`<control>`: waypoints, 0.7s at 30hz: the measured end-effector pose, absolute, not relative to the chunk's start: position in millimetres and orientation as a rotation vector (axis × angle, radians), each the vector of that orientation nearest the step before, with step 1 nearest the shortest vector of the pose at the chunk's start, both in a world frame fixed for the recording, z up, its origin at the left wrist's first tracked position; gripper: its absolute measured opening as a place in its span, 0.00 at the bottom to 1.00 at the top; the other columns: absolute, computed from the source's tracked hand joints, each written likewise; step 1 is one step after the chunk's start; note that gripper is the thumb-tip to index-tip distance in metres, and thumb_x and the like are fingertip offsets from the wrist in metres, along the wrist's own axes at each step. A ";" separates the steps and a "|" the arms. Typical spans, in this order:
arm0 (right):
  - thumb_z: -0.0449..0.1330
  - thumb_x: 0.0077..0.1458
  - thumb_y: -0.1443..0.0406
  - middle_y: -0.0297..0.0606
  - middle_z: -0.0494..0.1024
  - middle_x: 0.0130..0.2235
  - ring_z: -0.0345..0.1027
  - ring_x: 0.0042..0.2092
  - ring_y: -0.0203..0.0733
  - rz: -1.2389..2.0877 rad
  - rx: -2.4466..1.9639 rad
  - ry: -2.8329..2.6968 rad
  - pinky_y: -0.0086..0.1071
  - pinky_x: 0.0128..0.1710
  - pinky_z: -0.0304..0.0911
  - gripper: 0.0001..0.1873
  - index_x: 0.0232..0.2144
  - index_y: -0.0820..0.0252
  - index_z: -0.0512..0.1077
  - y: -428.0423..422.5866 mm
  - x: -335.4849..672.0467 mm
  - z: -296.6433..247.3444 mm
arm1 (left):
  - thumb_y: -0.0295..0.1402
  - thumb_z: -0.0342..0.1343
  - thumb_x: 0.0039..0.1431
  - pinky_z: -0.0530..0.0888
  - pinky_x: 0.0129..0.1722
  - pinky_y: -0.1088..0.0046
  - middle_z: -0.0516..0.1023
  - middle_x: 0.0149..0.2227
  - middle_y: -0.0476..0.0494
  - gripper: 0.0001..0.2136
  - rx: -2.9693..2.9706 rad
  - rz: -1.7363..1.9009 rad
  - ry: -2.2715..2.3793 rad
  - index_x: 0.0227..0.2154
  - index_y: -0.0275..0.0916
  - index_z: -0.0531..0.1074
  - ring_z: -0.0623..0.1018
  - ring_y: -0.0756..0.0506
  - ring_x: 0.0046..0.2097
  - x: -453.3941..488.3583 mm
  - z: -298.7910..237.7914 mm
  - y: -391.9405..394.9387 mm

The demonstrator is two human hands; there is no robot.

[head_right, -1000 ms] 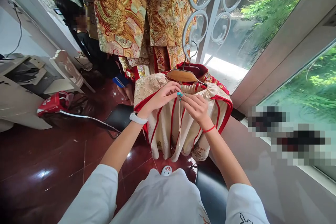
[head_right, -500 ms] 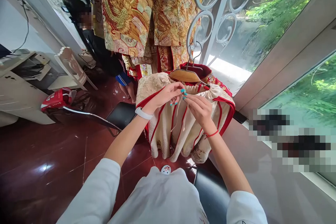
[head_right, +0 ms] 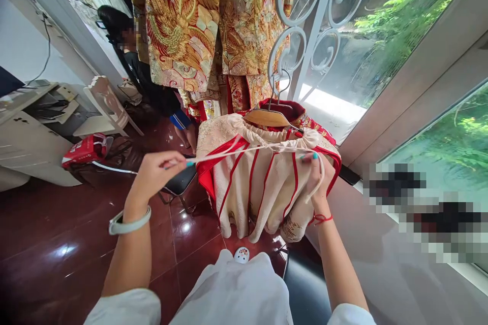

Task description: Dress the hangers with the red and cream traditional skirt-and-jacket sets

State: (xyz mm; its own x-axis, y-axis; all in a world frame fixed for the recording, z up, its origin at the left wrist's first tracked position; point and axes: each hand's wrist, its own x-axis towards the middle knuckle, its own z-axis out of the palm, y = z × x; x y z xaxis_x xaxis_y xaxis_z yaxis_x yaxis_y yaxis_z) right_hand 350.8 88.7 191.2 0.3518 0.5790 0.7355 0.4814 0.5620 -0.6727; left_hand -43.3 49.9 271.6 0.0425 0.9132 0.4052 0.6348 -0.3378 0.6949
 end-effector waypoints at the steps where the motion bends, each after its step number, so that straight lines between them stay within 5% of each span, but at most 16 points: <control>1: 0.55 0.65 0.53 0.38 0.77 0.27 0.72 0.31 0.44 0.165 -1.063 -1.241 0.40 0.36 0.70 0.23 0.23 0.57 0.75 87.6 352.3 190.6 | 0.42 0.59 0.54 0.54 0.24 0.74 0.59 0.17 0.54 0.14 1.983 1.125 1.561 0.20 0.39 0.73 0.57 0.51 0.22 -44.5 265.2 43.3; 7: 0.59 0.59 0.47 0.32 0.78 0.30 0.68 0.23 0.35 0.897 -0.825 -1.033 0.30 0.22 0.66 0.17 0.39 0.52 0.70 83.9 336.1 201.4 | 0.40 0.58 0.54 0.59 0.26 0.75 0.67 0.20 0.51 0.12 1.882 1.140 1.479 0.19 0.39 0.71 0.64 0.50 0.25 -29.8 258.4 22.7; 12: 0.62 0.53 0.43 0.31 0.70 0.21 0.66 0.22 0.34 0.699 -0.983 -0.783 0.28 0.20 0.64 0.26 0.21 0.57 0.65 83.6 351.1 201.4 | 0.42 0.62 0.51 0.60 0.25 0.75 0.65 0.21 0.51 0.14 1.692 1.178 1.433 0.19 0.39 0.70 0.63 0.50 0.25 -45.2 249.3 25.1; 18: 0.58 0.57 0.41 0.38 0.77 0.25 0.71 0.28 0.41 0.636 -1.271 -1.122 0.34 0.31 0.69 0.28 0.22 0.59 0.74 36.3 405.1 184.8 | 0.45 0.69 0.43 0.57 0.22 0.76 0.58 0.17 0.55 0.22 1.116 1.248 1.247 0.15 0.39 0.61 0.58 0.53 0.22 -36.5 183.3 22.6; 21: 0.56 0.60 0.43 0.37 0.75 0.24 0.70 0.29 0.42 0.641 -1.332 -1.367 0.35 0.32 0.67 0.29 0.20 0.57 0.73 9.3 405.9 169.0 | 0.37 0.64 0.53 0.59 0.20 0.78 0.51 0.17 0.58 0.24 0.633 1.392 0.987 0.16 0.40 0.51 0.54 0.55 0.20 -17.2 161.7 14.2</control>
State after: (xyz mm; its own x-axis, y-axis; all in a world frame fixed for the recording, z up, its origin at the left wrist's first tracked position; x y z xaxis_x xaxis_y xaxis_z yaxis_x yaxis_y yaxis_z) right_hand 405.9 9.3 169.0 0.1968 0.9292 0.3129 0.3541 0.2303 -0.9064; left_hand -17.2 14.2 161.7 -0.0964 0.9762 -0.1942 -0.5062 0.1199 0.8541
